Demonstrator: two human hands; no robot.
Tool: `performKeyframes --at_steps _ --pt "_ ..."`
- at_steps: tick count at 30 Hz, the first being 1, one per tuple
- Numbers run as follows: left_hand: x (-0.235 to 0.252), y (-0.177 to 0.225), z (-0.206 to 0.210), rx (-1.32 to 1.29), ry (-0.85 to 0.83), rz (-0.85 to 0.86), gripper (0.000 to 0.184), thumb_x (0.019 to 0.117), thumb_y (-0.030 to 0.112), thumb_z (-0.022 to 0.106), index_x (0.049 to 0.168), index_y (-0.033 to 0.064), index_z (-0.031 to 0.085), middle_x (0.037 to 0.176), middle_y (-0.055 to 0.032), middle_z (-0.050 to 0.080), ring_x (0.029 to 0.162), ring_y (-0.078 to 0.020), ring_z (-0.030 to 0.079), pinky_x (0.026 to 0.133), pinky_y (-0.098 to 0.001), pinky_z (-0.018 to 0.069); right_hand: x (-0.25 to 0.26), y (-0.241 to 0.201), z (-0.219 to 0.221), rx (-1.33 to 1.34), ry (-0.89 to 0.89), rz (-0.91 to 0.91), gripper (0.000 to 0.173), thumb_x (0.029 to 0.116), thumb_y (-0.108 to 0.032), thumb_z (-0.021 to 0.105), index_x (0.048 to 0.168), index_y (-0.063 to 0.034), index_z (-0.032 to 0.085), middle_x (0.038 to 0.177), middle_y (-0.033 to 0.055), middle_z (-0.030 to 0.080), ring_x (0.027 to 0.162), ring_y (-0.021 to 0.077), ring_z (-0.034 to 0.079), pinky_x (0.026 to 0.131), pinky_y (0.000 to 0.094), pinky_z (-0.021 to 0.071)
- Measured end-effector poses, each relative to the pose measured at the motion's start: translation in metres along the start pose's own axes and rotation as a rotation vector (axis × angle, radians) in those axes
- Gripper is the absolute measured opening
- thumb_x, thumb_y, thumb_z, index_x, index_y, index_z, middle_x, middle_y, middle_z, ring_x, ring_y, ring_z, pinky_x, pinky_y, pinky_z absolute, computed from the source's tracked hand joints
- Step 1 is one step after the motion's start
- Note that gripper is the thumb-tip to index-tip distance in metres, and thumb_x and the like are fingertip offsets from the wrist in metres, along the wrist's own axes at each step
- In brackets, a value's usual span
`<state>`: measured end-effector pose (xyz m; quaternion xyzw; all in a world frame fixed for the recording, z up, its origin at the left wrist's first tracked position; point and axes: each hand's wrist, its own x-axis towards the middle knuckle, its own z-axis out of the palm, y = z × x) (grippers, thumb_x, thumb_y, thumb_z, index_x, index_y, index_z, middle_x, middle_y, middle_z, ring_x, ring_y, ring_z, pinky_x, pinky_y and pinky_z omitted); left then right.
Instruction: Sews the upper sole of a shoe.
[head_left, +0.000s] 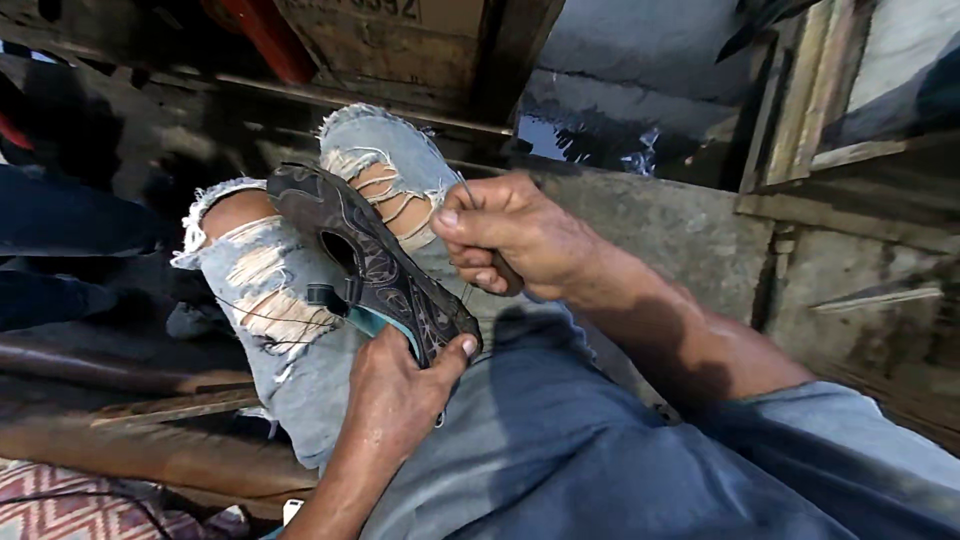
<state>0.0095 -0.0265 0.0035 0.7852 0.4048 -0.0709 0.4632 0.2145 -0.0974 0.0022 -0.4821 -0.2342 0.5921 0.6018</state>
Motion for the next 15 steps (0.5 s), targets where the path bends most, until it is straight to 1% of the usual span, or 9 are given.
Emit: performKeyframes --at_steps 3,5,8,10,11,12,13,14,15 --pt "0.005 -0.003 -0.003 0.006 -0.07 0.001 0.035 0.083 0.052 0.076 0.093 0.0187 0.071 0.081 0.0088 0.07 0.078 -0.0018 0.068 0.073 -0.0286 0.0586 0.018 -0.004 -0.001 0.002 0.034 0.084 0.026 0.108 -0.015 0.05 0.084 -0.0075 0.054 0.06 -0.0016 0.044 0.044 0.0058 0.042 0.039 0.0187 0.0387" --pt "0.006 -0.007 -0.004 -0.002 -0.085 0.011 0.034 0.0837 0.052 0.075 0.09 0.0187 0.07 0.078 0.0087 0.069 0.076 -0.0026 0.067 0.071 -0.0299 0.0583 0.028 -0.006 -0.001 -0.012 0.047 0.117 0.026 0.1081 -0.016 0.05 0.084 -0.0074 0.053 0.059 -0.0019 0.043 0.042 0.0053 0.041 0.038 0.0181 0.0378" --pt "0.005 -0.012 -0.001 -0.027 -0.07 0.036 0.034 0.0842 0.052 0.075 0.09 0.0189 0.071 0.08 0.009 0.07 0.077 -0.0015 0.068 0.072 -0.0286 0.059 0.039 -0.002 -0.003 -0.012 0.06 0.133 0.026 0.108 -0.017 0.051 0.084 -0.008 0.052 0.059 -0.0017 0.042 0.042 0.0059 0.04 0.037 0.0186 0.0368" --pt "0.004 -0.014 -0.003 -0.112 -0.065 0.07 0.031 0.086 0.048 0.075 0.096 0.0181 0.073 0.084 0.0094 0.072 0.081 -0.0007 0.07 0.075 -0.0263 0.0603 0.04 0.002 -0.005 -0.003 0.044 0.113 0.024 0.1084 -0.017 0.05 0.086 -0.0083 0.052 0.061 -0.0017 0.043 0.044 0.0063 0.043 0.039 0.0192 0.0398" --pt "0.004 -0.016 -0.007 -0.196 -0.087 0.097 0.028 0.089 0.044 0.075 0.097 0.0172 0.074 0.084 0.0089 0.073 0.08 -0.0012 0.07 0.074 -0.0247 0.061 0.039 0.003 -0.006 0.003 0.032 0.101 0.024 0.1089 -0.017 0.048 0.087 -0.0085 0.052 0.062 -0.0017 0.045 0.046 0.0066 0.045 0.04 0.0196 0.0424" --pt "0.004 -0.021 -0.013 -0.297 -0.122 0.148 0.024 0.0937 0.041 0.071 0.095 0.0165 0.073 0.083 0.0092 0.071 0.076 -0.0008 0.068 0.07 -0.0222 0.0597 0.038 0.005 -0.008 0.009 0.017 0.083 0.024 0.1092 -0.017 0.047 0.088 -0.0081 0.052 0.062 -0.0012 0.047 0.047 0.0072 0.048 0.042 0.02 0.0444" --pt "0.006 -0.028 -0.021 -0.399 -0.171 0.184 0.025 0.0987 0.042 0.064 0.092 0.0181 0.07 0.079 0.0111 0.066 0.071 0.0008 0.063 0.065 -0.0194 0.0549 0.036 0.006 -0.01 0.01 0.005 0.064 0.024 0.109 -0.016 0.046 0.088 -0.0074 0.053 0.062 -0.0006 0.049 0.048 0.0077 0.05 0.042 0.0204 0.0457" --pt "0.01 -0.036 -0.03 -0.518 -0.246 0.188 0.03 0.1024 0.044 0.057 0.092 0.0196 0.069 0.081 0.0111 0.066 0.072 -0.0003 0.062 0.066 -0.02 0.0542 0.034 0.007 -0.012 0.011 -0.003 0.046 0.024 0.1088 -0.016 0.046 0.089 -0.0068 0.054 0.062 -0.0002 0.05 0.048 0.008 0.052 0.043 0.0206 0.0464" --pt "0.014 -0.046 -0.037 -0.644 -0.322 0.186 0.033 0.1047 0.042 0.051 0.098 0.0166 0.072 0.089 0.0064 0.069 0.08 -0.0057 0.066 0.074 -0.025 0.058 0.032 0.008 -0.015 0.012 -0.011 0.032 0.023 0.1085 -0.016 0.046 0.089 -0.0065 0.054 0.063 0.0005 0.052 0.049 0.0088 0.053 0.043 0.0212 0.0472"
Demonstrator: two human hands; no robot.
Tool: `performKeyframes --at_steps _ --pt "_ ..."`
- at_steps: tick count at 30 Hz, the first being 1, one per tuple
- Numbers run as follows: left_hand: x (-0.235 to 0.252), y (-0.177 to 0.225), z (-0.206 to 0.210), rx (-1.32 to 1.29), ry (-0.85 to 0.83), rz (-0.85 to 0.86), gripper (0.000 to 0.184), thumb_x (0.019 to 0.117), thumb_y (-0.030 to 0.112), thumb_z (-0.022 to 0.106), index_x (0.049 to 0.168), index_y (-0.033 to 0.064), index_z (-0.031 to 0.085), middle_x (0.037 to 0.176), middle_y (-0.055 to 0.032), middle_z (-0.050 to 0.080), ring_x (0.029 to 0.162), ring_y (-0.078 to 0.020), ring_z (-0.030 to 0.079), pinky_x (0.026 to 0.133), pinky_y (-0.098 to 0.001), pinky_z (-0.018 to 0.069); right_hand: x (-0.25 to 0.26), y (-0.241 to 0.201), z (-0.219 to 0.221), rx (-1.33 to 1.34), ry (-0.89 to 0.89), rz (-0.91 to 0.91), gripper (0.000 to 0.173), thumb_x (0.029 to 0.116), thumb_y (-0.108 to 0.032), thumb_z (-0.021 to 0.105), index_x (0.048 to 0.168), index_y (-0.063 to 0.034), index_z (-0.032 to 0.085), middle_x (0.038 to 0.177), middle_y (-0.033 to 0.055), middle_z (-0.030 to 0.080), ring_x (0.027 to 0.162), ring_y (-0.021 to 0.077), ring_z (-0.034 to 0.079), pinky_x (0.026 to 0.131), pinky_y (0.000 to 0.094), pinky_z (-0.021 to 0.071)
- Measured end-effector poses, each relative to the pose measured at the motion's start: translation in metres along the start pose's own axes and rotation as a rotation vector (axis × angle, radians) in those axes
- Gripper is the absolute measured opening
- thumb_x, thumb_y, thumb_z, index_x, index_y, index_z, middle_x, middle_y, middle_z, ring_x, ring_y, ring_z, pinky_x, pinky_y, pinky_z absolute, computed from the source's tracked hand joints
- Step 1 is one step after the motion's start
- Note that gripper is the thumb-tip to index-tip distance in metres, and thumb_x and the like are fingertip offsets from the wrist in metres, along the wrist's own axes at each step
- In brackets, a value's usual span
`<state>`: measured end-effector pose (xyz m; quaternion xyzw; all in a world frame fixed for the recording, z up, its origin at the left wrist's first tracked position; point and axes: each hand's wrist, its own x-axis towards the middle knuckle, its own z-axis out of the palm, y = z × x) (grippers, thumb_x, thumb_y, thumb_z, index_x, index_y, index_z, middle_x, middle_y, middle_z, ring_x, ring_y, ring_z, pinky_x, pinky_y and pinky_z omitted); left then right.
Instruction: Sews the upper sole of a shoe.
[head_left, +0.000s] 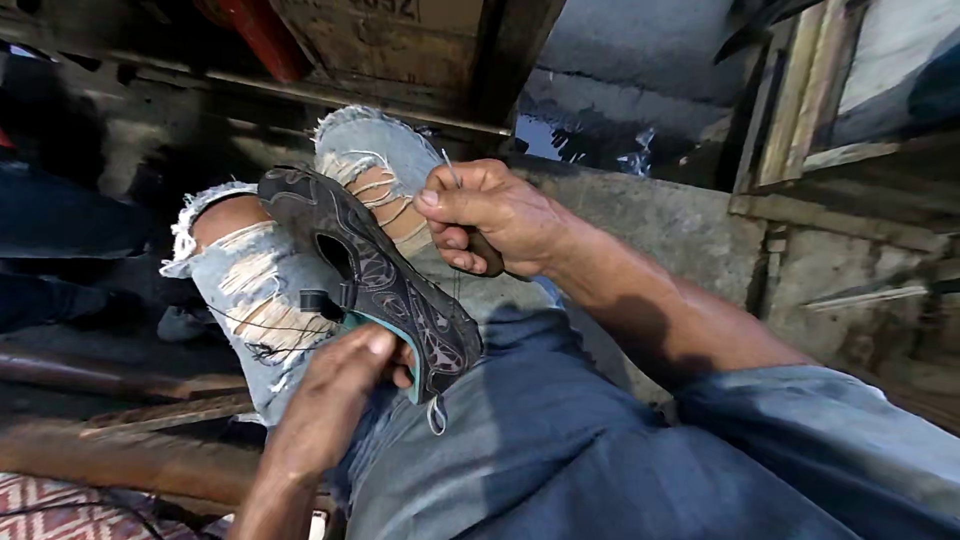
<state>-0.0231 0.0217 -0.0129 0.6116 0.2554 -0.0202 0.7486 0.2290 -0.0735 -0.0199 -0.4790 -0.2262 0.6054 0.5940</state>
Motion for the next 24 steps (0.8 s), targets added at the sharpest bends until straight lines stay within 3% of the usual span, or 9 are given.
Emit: performKeyframes --at_steps 1,3,7,16,24 --pt "0.0 -0.004 -0.007 -0.049 -0.043 0.006 0.033 0.1058 0.037 0.049 0.103 0.014 0.073 0.094 0.0034 0.071 0.085 -0.009 0.068 0.079 -0.0285 0.0594 -0.002 0.001 -0.002 -0.003 -0.011 -0.016 0.023 0.1083 -0.016 0.046 0.089 -0.0064 0.054 0.063 0.0012 0.055 0.05 0.0095 0.055 0.044 0.022 0.0483" --pt "0.002 -0.006 -0.007 0.112 -0.041 0.056 0.021 0.104 0.018 0.052 0.103 0.0097 0.071 0.094 0.002 0.072 0.085 -0.0081 0.069 0.078 -0.0275 0.0606 -0.005 0.004 -0.004 -0.018 -0.029 -0.043 0.022 0.1076 -0.016 0.046 0.089 -0.0065 0.054 0.064 0.0014 0.056 0.052 0.0101 0.057 0.045 0.0229 0.0495" --pt "0.012 0.0 0.014 0.325 0.163 0.05 0.013 0.0914 0.004 0.062 0.09 0.0116 0.073 0.082 0.0077 0.071 0.076 0.0018 0.067 0.071 -0.0175 0.0576 -0.015 0.007 -0.005 -0.039 -0.022 -0.064 0.021 0.1068 -0.015 0.049 0.089 -0.0067 0.055 0.065 0.0006 0.055 0.052 0.0099 0.057 0.046 0.0235 0.0503" --pt "0.017 -0.005 0.024 0.484 0.232 0.08 0.013 0.0904 0.003 0.06 0.09 0.0094 0.071 0.082 0.0062 0.072 0.077 0.0034 0.067 0.072 -0.017 0.058 -0.026 0.016 -0.005 -0.07 -0.024 -0.099 0.022 0.1063 -0.014 0.05 0.086 -0.006 0.055 0.062 0.001 0.055 0.051 0.0108 0.057 0.046 0.0244 0.0492" --pt "0.019 -0.011 0.028 0.563 0.263 0.125 0.013 0.0891 0.005 0.06 0.09 0.0093 0.072 0.082 0.0053 0.073 0.078 0.003 0.068 0.074 -0.0182 0.0583 -0.043 0.016 -0.012 -0.164 -0.02 -0.083 0.023 0.107 -0.015 0.049 0.089 -0.0053 0.058 0.07 0.005 0.066 0.05 0.0089 0.058 0.041 0.0215 0.0438"
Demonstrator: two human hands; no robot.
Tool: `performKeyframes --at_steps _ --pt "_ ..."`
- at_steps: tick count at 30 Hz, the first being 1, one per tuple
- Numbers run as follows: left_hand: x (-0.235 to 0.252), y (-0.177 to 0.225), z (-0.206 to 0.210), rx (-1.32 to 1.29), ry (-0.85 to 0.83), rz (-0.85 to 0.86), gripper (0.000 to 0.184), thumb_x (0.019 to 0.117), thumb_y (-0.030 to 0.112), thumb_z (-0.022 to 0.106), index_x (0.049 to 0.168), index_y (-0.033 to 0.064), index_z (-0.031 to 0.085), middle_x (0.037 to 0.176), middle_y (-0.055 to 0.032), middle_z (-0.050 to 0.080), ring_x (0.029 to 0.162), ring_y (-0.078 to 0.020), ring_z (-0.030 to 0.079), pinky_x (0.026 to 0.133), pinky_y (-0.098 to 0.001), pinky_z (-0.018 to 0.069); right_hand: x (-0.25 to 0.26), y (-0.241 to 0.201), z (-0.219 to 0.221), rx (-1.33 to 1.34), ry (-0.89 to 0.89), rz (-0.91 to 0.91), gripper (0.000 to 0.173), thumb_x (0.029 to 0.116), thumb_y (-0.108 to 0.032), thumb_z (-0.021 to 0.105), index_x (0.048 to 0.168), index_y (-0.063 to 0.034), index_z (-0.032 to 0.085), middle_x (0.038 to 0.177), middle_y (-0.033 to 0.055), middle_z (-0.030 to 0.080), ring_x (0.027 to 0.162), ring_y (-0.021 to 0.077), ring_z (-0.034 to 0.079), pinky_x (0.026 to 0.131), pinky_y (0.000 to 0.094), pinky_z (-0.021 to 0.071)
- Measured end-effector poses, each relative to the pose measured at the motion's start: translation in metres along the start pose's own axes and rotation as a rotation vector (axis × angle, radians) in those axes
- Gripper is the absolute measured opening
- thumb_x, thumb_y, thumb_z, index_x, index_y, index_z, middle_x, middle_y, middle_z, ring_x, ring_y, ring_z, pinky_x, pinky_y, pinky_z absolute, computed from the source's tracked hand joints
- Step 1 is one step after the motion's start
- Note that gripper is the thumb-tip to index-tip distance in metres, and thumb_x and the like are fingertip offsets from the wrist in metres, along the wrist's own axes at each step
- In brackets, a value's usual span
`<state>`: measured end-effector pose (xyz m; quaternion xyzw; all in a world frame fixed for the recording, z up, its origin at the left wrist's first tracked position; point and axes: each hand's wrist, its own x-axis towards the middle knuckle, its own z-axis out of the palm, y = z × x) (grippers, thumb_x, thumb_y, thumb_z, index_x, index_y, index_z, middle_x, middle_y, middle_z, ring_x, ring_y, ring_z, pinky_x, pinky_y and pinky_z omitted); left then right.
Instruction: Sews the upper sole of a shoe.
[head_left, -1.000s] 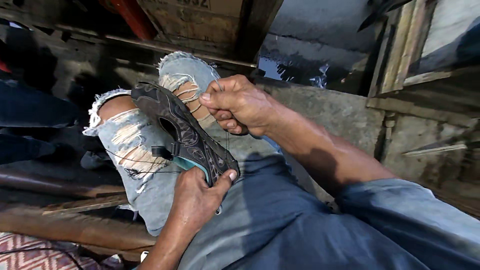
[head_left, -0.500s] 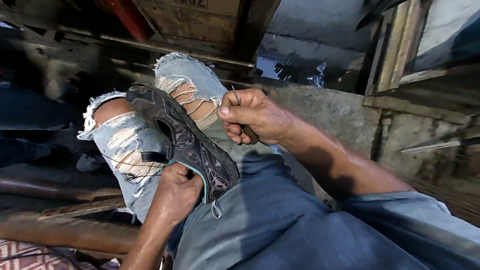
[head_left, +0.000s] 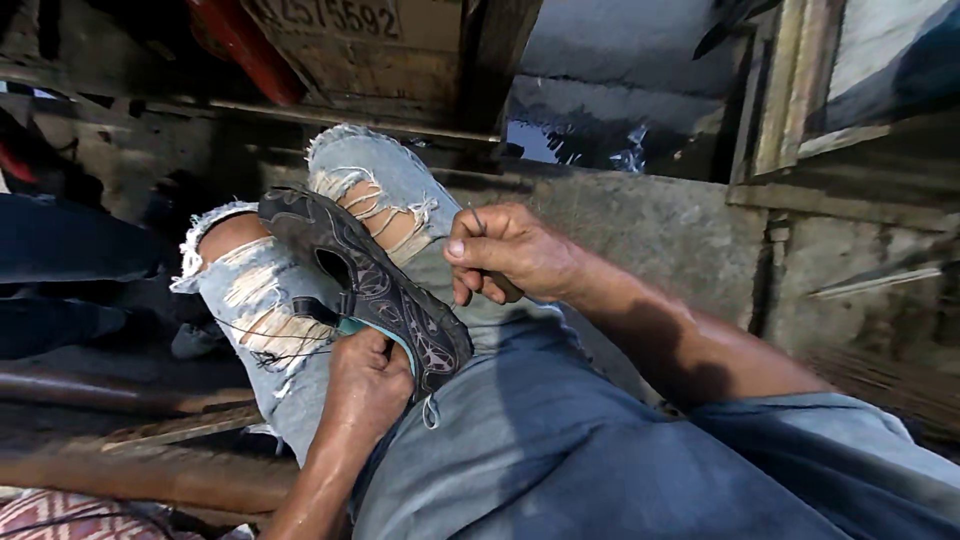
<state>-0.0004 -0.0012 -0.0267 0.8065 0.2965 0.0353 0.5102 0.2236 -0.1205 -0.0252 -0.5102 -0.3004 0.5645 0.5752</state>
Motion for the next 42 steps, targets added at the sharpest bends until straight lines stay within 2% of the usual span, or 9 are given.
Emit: performKeyframes --at_steps 3,6,10,14,17,21,25,30,42 --pt "-0.002 0.0 -0.008 -0.033 -0.043 -0.01 0.014 0.094 0.006 0.058 0.095 0.0088 0.072 0.086 0.0059 0.073 0.081 0.003 0.068 0.076 -0.0176 0.0584 -0.006 -0.002 -0.002 -0.018 0.002 -0.024 0.022 0.1061 -0.015 0.049 0.089 -0.0059 0.06 0.078 0.006 0.072 0.05 0.007 0.059 0.04 0.0205 0.0431" --pt "-0.004 -0.002 -0.03 -0.425 -0.185 -0.097 0.019 0.103 0.015 0.053 0.108 0.0065 0.069 0.091 -0.0008 0.071 0.076 -0.0089 0.067 0.067 -0.0254 0.0581 -0.019 -0.004 -0.01 -0.075 0.073 -0.029 0.021 0.1059 -0.014 0.051 0.091 -0.0054 0.063 0.088 0.005 0.075 0.051 0.0048 0.058 0.04 0.0197 0.0443" --pt "-0.007 0.002 -0.035 -0.698 -0.24 -0.141 0.045 0.0952 0.045 0.068 0.123 0.0098 0.064 0.109 0.0001 0.071 0.098 -0.0107 0.067 0.089 -0.0303 0.0575 -0.034 -0.005 -0.018 -0.293 0.289 0.028 0.013 0.1019 -0.019 0.061 0.102 -0.0059 0.063 0.087 0.0038 0.069 0.057 0.0085 0.061 0.045 0.0229 0.0504" --pt "-0.007 0.023 -0.016 -0.474 -0.046 -0.179 0.019 0.0944 0.013 0.07 0.108 0.0 0.067 0.095 -0.007 0.074 0.088 -0.0152 0.072 0.083 -0.032 0.062 -0.046 0.004 -0.013 -0.39 0.397 0.006 0.037 0.0891 -0.006 0.065 0.125 -0.0039 0.056 0.106 0.0078 0.064 0.067 0.0123 0.063 0.054 0.0279 0.0568" --pt "-0.014 0.023 -0.021 -0.511 -0.038 -0.106 0.013 0.0947 0.004 0.066 0.106 -0.0009 0.068 0.096 -0.0085 0.074 0.088 -0.0165 0.073 0.083 -0.0335 0.0626 -0.058 0.001 -0.003 -0.598 0.301 -0.083 0.043 0.0967 -0.01 0.06 0.14 -0.0105 0.061 0.112 0.0039 0.06 0.083 0.0079 0.061 0.068 0.0242 0.0565" --pt "-0.018 0.014 -0.024 -0.641 -0.069 -0.118 0.01 0.0963 0.005 0.066 0.104 -0.0002 0.07 0.095 -0.0087 0.074 0.088 -0.0162 0.072 0.084 -0.0352 0.0619 -0.063 -0.014 0.008 -0.805 0.084 -0.189 0.048 0.1024 -0.022 0.059 0.15 -0.0156 0.055 0.088 -0.0048 0.064 0.072 0.0031 0.059 0.065 0.0224 0.0549" --pt "-0.016 0.012 -0.019 -0.69 -0.076 -0.141 0.008 0.0966 0.004 0.064 0.102 0.0014 0.07 0.093 -0.0078 0.074 0.086 -0.0145 0.072 0.083 -0.034 0.0616 -0.064 -0.028 0.014 -0.954 -0.129 -0.163 0.037 0.1042 -0.024 0.055 0.14 -0.0147 0.059 0.1 -0.0044 0.066 0.08 0.0022 0.062 0.071 0.0224 0.0553" --pt "-0.017 0.01 -0.019 -0.691 -0.089 -0.136 0.009 0.0974 0.006 0.064 0.1 0.001 0.071 0.092 -0.0082 0.074 0.086 -0.0144 0.072 0.083 -0.0337 0.061 -0.057 -0.029 0.014 -1.065 -0.181 -0.328 0.026 0.1041 -0.027 0.056 0.115 -0.0133 0.075 0.088 -0.0056 0.067 0.075 0.0022 0.063 0.062 0.0214 0.0516" --pt "-0.015 0.006 -0.018 -0.737 -0.102 -0.141 0.009 0.0978 0.004 0.063 0.1 0.0001 0.07 0.093 -0.0094 0.074 0.086 -0.0157 0.072 0.084 -0.0354 0.0612 -0.041 -0.034 0.02 -1.203 -0.248 -0.29 0.023 0.1001 -0.021 0.057 0.11 -0.0152 0.077 0.078 -0.004 0.061 0.065 0.008 0.06 0.053 0.027 0.0477"
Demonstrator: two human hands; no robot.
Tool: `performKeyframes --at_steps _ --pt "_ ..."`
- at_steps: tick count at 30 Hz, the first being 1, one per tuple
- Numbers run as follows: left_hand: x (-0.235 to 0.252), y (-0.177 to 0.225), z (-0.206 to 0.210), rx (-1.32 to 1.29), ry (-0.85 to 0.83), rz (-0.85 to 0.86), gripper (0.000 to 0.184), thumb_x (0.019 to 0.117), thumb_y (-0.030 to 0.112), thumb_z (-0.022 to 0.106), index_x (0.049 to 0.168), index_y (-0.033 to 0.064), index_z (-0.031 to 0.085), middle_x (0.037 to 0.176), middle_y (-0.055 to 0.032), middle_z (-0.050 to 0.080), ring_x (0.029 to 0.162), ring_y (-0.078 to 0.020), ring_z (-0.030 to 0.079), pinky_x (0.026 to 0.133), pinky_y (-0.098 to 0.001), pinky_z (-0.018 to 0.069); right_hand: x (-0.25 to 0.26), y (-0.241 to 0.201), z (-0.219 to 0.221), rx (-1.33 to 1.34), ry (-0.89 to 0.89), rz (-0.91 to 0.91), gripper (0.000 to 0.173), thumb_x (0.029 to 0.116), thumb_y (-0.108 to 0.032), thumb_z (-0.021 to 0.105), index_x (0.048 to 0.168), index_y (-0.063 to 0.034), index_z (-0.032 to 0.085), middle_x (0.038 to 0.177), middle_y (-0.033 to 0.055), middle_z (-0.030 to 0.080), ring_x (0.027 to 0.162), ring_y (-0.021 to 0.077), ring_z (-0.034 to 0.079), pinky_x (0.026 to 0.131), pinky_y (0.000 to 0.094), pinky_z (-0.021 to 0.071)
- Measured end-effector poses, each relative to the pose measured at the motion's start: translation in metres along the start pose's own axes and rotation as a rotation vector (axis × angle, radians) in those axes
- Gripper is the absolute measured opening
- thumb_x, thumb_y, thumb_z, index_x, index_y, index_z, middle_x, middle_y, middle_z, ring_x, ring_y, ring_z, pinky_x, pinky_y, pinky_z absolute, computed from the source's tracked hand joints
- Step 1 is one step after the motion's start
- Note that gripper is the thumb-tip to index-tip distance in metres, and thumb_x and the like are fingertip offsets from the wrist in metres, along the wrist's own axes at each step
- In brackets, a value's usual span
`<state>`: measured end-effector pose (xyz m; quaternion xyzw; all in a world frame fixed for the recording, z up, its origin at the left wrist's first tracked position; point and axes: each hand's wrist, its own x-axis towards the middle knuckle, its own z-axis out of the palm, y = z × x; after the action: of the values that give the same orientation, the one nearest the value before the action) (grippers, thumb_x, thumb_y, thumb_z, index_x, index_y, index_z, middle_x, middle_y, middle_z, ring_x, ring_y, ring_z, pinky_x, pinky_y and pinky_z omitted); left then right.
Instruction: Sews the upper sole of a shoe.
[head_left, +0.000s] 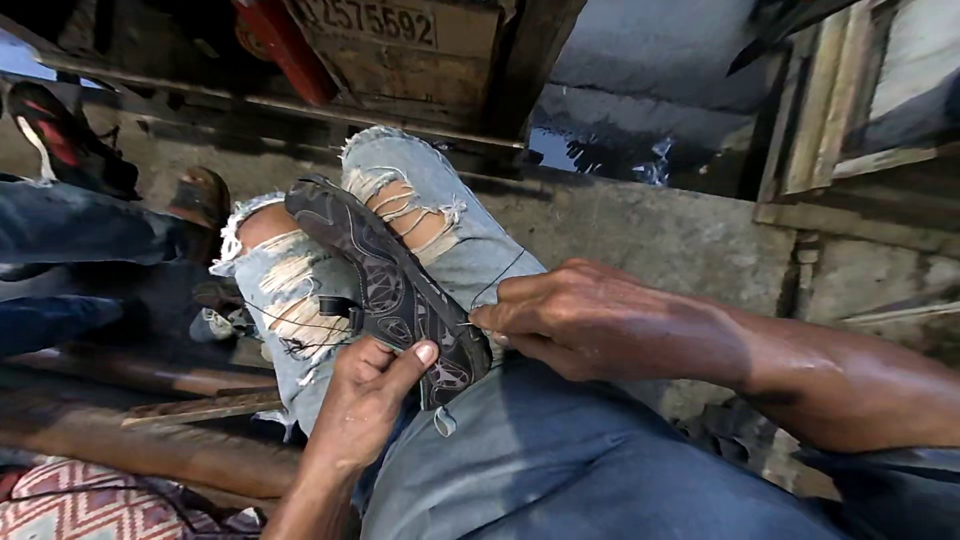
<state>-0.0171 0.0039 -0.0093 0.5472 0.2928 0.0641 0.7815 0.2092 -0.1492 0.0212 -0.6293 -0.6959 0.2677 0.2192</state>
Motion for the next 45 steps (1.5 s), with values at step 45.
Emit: performKeyframes --at_steps 45 --pt "0.006 0.004 -0.008 0.353 0.039 -0.045 0.027 0.0878 0.012 0.077 0.112 0.0046 0.068 0.098 -0.0029 0.076 0.091 -0.0117 0.074 0.084 -0.0297 0.0633 -0.01 -0.003 0.031 0.959 -0.004 -0.045 0.024 0.1032 -0.011 0.051 0.089 0.0006 0.067 0.09 0.0032 0.066 0.088 0.0048 0.062 0.078 0.0207 0.0517"
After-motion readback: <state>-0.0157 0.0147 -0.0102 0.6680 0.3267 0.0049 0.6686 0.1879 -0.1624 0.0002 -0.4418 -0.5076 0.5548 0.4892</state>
